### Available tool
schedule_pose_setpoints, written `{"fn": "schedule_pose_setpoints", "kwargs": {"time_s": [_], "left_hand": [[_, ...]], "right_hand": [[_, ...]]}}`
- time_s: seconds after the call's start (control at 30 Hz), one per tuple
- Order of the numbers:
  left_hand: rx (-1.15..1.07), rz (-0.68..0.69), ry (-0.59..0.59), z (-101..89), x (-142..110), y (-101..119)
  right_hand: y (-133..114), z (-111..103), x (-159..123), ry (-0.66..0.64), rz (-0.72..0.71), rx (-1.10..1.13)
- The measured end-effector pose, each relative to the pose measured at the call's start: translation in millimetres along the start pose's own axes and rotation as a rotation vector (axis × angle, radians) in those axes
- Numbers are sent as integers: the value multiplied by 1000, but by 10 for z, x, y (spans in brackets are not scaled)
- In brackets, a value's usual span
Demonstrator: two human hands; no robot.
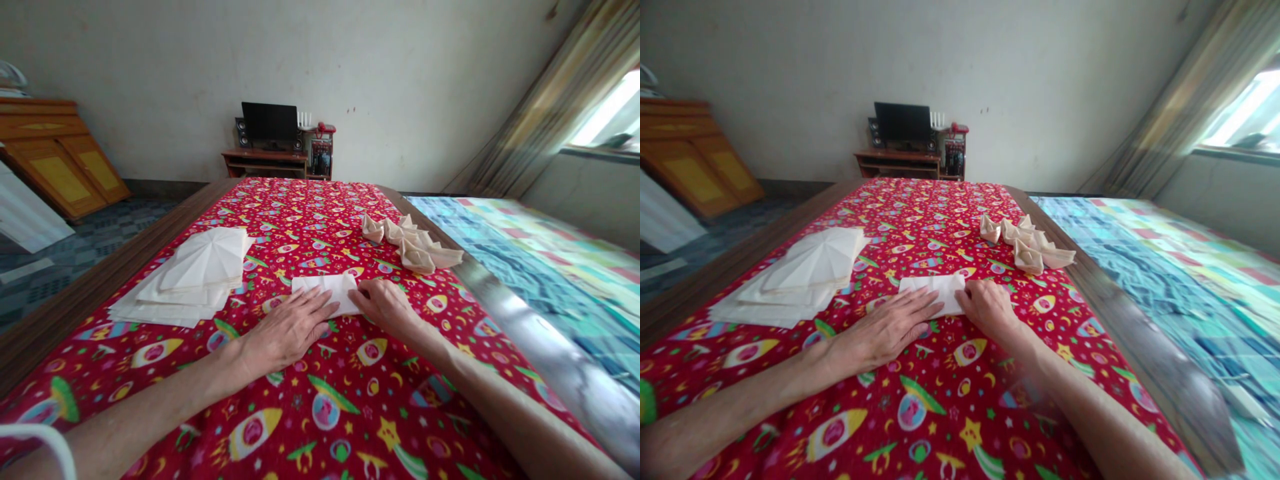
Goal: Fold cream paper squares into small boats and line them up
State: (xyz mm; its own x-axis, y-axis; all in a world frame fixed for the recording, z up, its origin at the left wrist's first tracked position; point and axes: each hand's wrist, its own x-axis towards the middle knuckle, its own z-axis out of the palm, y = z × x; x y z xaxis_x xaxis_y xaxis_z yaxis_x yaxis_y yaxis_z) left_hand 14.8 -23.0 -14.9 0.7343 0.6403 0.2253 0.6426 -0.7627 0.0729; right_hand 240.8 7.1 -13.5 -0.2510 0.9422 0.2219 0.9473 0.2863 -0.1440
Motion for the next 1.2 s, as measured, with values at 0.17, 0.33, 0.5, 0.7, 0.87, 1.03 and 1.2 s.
{"fn": "schedule_pose_setpoints", "kwargs": {"time_s": [0.17,0.33,0.5,0.7,0.87,1.03,1.2], "left_hand": [[33,18,-3,13,12,22],[56,34,13,42,13,21],[73,26,11,73,2,16],[70,23,-18,76,11,10],[43,46,-53,16,30,22],[13,36,-44,22,37,18],[-25,51,-55,31,22,-18]], "right_hand": [[-18,-11,-2,8,13,-21],[-52,-52,7,-24,39,-31],[-67,-65,2,-36,47,-47],[-144,-156,-54,26,81,-143],[-286,-184,-204,167,-238,-144],[-411,-50,-431,148,-531,67],[-288,-37,-574,-34,-483,81]]}}
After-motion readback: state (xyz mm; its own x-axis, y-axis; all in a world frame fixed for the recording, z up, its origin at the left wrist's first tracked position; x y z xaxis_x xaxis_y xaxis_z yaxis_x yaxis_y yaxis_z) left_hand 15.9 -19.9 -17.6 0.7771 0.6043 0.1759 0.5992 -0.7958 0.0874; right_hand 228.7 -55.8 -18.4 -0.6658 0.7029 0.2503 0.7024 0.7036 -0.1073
